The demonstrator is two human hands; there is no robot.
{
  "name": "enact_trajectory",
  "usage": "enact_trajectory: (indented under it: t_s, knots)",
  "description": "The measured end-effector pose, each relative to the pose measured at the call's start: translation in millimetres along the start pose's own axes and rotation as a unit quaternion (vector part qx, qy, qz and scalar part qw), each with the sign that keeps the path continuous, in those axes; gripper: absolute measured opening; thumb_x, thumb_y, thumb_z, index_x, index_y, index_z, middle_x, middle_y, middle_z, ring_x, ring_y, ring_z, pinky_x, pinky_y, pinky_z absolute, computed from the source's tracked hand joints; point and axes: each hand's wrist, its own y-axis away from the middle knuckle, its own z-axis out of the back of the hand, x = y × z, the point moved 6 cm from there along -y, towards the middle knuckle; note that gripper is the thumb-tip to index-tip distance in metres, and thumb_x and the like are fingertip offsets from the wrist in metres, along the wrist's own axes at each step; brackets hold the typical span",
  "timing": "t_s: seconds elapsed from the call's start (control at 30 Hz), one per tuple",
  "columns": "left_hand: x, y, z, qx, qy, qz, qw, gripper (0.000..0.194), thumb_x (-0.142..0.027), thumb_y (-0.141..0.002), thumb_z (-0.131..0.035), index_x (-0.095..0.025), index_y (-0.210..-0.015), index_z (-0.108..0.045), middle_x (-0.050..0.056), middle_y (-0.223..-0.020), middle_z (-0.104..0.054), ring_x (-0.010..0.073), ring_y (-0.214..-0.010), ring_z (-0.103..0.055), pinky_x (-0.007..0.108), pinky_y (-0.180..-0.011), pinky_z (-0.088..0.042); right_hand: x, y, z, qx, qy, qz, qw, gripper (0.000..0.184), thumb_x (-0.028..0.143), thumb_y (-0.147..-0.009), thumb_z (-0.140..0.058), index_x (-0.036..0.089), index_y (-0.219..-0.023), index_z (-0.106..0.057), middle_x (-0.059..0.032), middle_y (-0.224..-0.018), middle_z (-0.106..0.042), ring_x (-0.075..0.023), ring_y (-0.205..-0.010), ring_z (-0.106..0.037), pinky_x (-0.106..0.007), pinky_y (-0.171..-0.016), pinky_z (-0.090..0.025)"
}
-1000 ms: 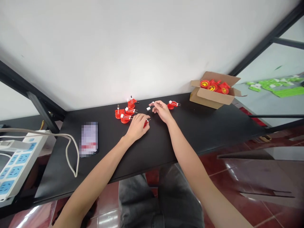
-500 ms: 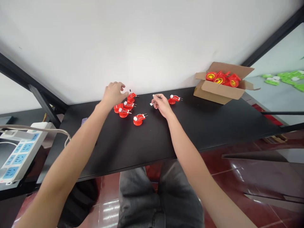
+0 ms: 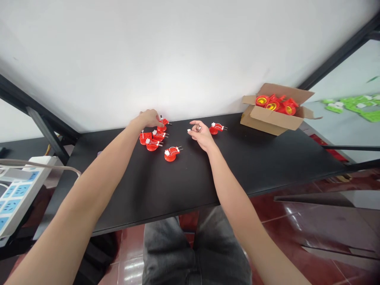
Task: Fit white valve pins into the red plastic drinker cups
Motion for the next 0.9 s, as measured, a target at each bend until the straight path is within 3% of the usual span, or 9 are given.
enact_trajectory:
  t_s: [0.17, 0.3, 0.43, 0.53, 0.6, 0.7, 0.8, 0.9]
  knots:
    - [-2.3, -8.1, -0.4, -0.033, -0.026, -0.022, 0.999, 0.037, -0.037, -0.071, -0.075, -0.015, -0.1, -0.075, 0.013, -0.11, -0.075, 0.0327, -0.112, -0.066, 0.044, -0.108, -0.044, 0.9, 0.9, -0.1, 0.015, -0.043, -0.013, 0.999, 0.041, 0.019, -0.062, -0.07, 0.025, -0.101, -0.058, 0.0095, -0.069, -0.04, -0.0049, -0.051, -0.026, -0.022, -0.047, -0.024]
    - [-2.0, -5.6, 19.0, -0.074, -0.038, -0.038, 0.996, 0.036, -0.041, -0.071, -0.074, -0.014, -0.095, -0.076, 0.012, -0.1, -0.074, 0.0334, -0.11, -0.065, 0.046, -0.108, -0.041, 2.4, 0.0, 3.2, 0.02, -0.072, -0.022, 0.997, 0.039, 0.019, -0.063, -0.067, 0.025, -0.101, -0.061, 0.0057, -0.08, -0.054, -0.0041, -0.049, -0.024, -0.022, -0.045, -0.025]
    - [-12.2, 38.2, 55.6, -0.164, -0.009, -0.062, 0.984, 0.034, -0.042, -0.077, -0.07, -0.016, -0.098, -0.076, 0.007, -0.102, -0.073, 0.0304, -0.109, -0.064, 0.046, -0.109, -0.04, 1.6, -2.3, 5.8, 0.029, -0.091, -0.04, 0.995, 0.038, 0.018, -0.064, -0.063, 0.024, -0.101, -0.067, 0.0002, -0.096, -0.066, -0.0044, -0.049, -0.025, -0.023, -0.042, -0.027]
    - [-33.5, 95.2, 59.8, -0.181, 0.07, -0.115, 0.974, 0.033, -0.04, -0.079, -0.068, -0.018, -0.103, -0.076, 0.005, -0.107, -0.072, 0.0268, -0.105, -0.064, 0.04, -0.101, -0.046, 0.0, -2.7, 5.6, 0.041, -0.104, -0.057, 0.992, 0.037, 0.014, -0.065, -0.06, 0.02, -0.101, -0.069, -0.0031, -0.097, -0.071, -0.0046, -0.05, -0.034, -0.022, -0.042, -0.032]
    - [-53.2, 131.8, 44.2, -0.17, 0.117, -0.182, 0.962, 0.028, -0.032, -0.079, -0.067, -0.019, -0.102, -0.075, 0.004, -0.104, -0.072, 0.0234, -0.099, -0.065, 0.035, -0.093, -0.05, -0.3, -1.8, 5.5, 0.045, -0.106, -0.063, 0.991, 0.04, 0.011, -0.064, -0.058, 0.018, -0.101, -0.07, -0.0052, -0.098, -0.073, -0.0053, -0.052, -0.041, -0.022, -0.044, -0.036]
    - [-82.7, 167.9, -3.9, -0.101, 0.135, -0.315, 0.934, 0.022, -0.025, -0.079, -0.067, -0.019, -0.099, -0.075, 0.005, -0.099, -0.072, 0.0221, -0.095, -0.066, 0.035, -0.092, -0.052, -0.3, 1.3, 4.0, 0.061, -0.103, -0.071, 0.99, 0.041, 0.008, -0.064, -0.056, 0.017, -0.101, -0.071, -0.0073, -0.105, -0.076, -0.007, -0.056, -0.048, -0.022, -0.048, -0.045]
    - [-89.6, 174.9, -50.3, -0.074, 0.109, -0.351, 0.927, 0.018, -0.02, -0.078, -0.066, -0.02, -0.095, -0.073, 0.007, -0.099, -0.071, 0.0243, -0.094, -0.067, 0.04, -0.095, -0.053, -0.7, 4.5, 2.1, 0.081, -0.095, -0.082, 0.989, 0.038, 0.009, -0.069, -0.058, 0.018, -0.103, -0.072, -0.0084, -0.112, -0.076, -0.0087, -0.06, -0.053, -0.025, -0.053, -0.051]
    - [-85.2, 172.7, -76.3, -0.069, 0.131, -0.354, 0.924, 0.023, -0.019, -0.082, -0.063, -0.021, -0.103, -0.07, 0.007, -0.108, -0.069, 0.0254, -0.103, -0.067, 0.041, -0.097, -0.054, -0.9, 5.9, 1.0, 0.091, -0.091, -0.084, 0.988, 0.035, 0.01, -0.072, -0.061, 0.017, -0.105, -0.072, -0.0084, -0.112, -0.076, -0.0091, -0.063, -0.058, -0.025, -0.059, -0.055]
